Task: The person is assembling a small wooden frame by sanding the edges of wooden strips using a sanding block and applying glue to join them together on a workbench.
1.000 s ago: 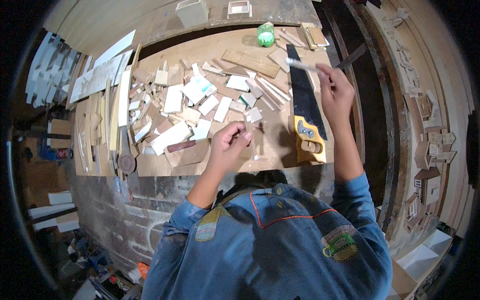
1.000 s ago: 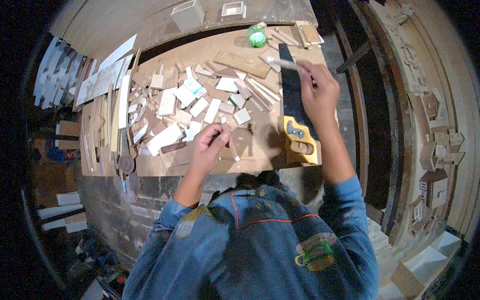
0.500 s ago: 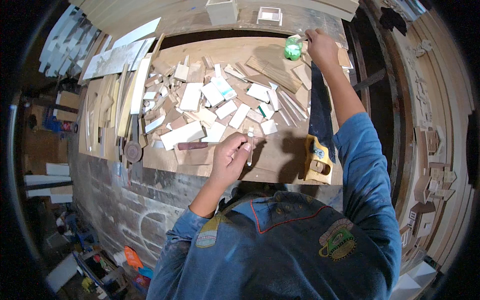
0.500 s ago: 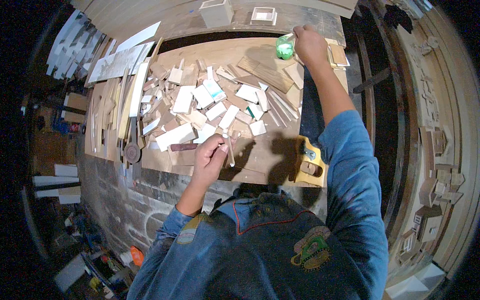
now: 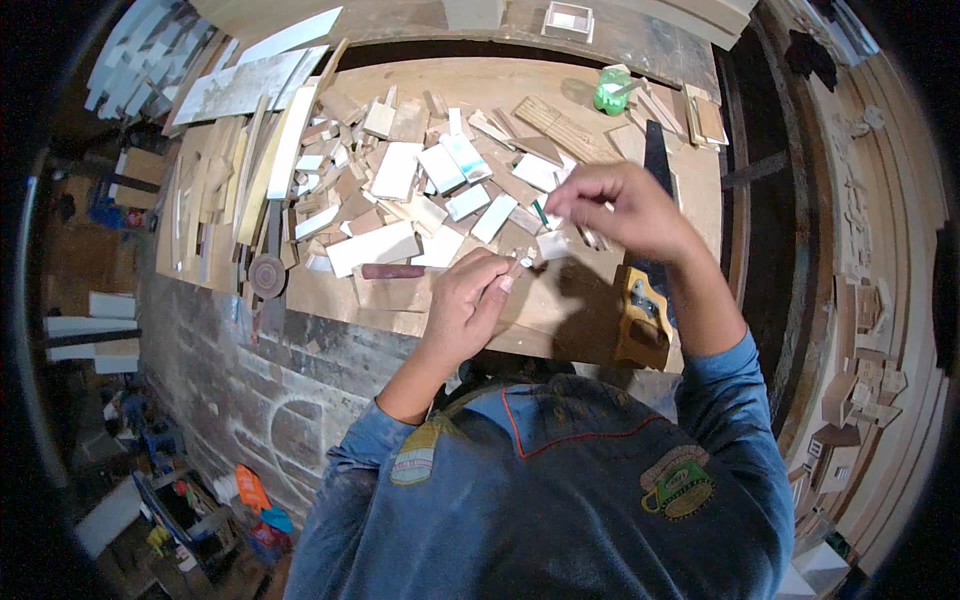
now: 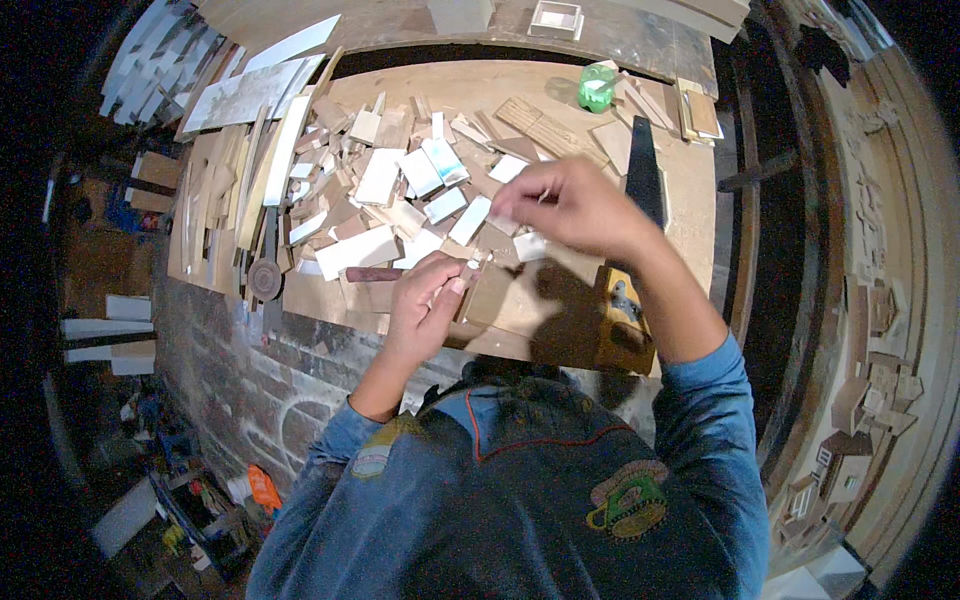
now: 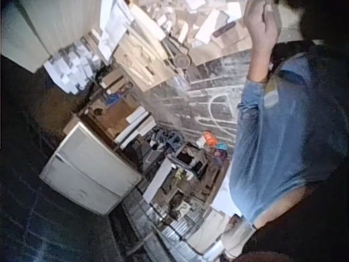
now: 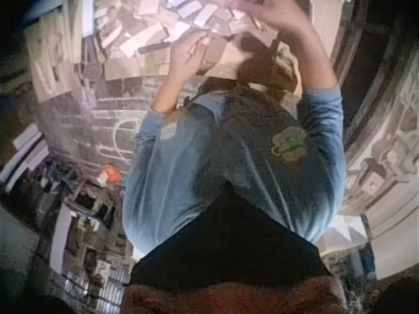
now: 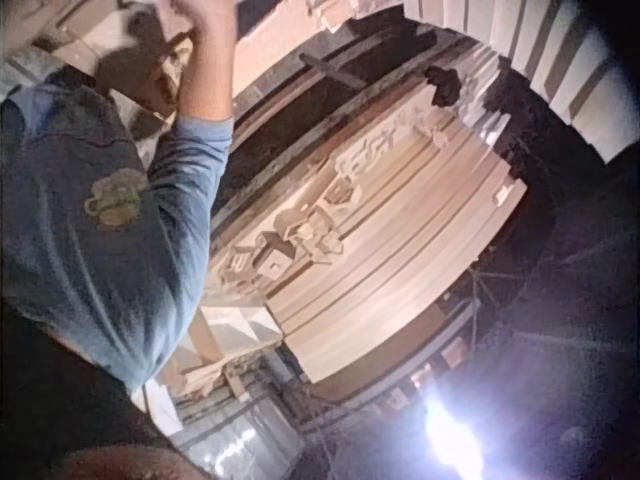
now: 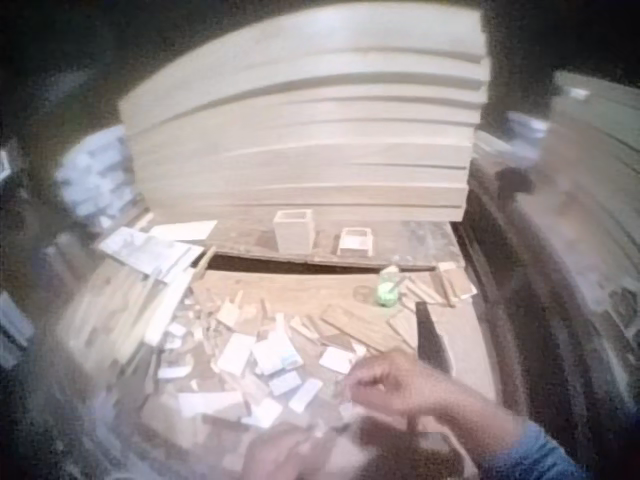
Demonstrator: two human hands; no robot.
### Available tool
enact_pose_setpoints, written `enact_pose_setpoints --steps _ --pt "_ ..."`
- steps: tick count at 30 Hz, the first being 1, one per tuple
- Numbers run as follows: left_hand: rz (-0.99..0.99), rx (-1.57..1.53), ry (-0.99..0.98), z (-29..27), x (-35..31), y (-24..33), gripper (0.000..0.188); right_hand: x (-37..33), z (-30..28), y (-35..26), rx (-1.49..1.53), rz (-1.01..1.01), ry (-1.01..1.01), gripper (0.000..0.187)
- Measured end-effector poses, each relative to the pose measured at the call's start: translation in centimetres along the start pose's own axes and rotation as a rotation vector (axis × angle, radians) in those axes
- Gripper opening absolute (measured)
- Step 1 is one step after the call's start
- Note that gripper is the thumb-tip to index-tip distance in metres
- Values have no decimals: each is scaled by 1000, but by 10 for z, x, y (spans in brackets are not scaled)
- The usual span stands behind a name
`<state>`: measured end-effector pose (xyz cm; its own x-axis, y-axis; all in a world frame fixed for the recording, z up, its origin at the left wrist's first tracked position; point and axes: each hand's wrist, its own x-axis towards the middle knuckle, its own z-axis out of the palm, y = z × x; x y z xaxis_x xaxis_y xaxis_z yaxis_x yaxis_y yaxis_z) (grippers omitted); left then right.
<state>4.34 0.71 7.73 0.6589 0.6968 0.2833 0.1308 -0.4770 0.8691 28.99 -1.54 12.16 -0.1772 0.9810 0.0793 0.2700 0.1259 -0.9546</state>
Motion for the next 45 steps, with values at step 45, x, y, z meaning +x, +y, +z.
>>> enact_pose_setpoints --steps 45 --pt "5 -64 -133 -47 -75 9 24 -59 123 7 15 -40 363 13"
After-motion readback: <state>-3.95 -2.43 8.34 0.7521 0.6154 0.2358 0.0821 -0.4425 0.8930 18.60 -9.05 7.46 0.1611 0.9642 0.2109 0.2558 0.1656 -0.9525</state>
